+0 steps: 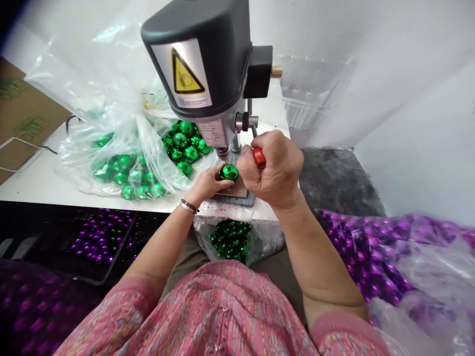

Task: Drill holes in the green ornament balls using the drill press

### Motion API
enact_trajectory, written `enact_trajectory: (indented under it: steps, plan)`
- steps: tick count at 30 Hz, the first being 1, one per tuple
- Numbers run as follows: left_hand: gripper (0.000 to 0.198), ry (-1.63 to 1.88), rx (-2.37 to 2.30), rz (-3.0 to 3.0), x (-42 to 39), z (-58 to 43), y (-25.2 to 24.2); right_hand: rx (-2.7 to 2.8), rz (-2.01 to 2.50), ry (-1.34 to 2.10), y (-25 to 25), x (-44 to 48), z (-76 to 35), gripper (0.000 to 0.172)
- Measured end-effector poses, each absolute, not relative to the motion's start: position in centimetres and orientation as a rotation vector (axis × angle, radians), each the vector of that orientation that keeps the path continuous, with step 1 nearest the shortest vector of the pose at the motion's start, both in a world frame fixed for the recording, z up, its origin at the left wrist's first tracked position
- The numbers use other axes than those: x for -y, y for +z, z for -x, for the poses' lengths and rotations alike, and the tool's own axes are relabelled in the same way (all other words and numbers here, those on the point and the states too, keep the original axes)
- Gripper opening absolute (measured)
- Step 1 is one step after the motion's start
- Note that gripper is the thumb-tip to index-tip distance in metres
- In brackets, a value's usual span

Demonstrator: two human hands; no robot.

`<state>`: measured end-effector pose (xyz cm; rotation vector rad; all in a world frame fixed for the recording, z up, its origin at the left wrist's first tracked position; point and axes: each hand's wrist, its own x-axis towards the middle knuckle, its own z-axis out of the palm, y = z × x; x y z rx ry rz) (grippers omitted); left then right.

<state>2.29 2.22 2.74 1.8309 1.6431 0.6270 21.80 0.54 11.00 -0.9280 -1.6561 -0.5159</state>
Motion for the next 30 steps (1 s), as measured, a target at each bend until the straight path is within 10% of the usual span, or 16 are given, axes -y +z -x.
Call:
enact_trajectory:
  steps: [19,30]
  plan:
    - [0.072,0.616,-1.636,-1.826,-2.1,-2.1,2.9,1.506,0.792,-0.432,8.4,-0.1,-20.1,0.003]
    - [0.071,0.772,-1.308,-2.012,1.2,-0.1,2.8,1.437,0.983,-0.068,17.1,-2.8,-20.2,0.018]
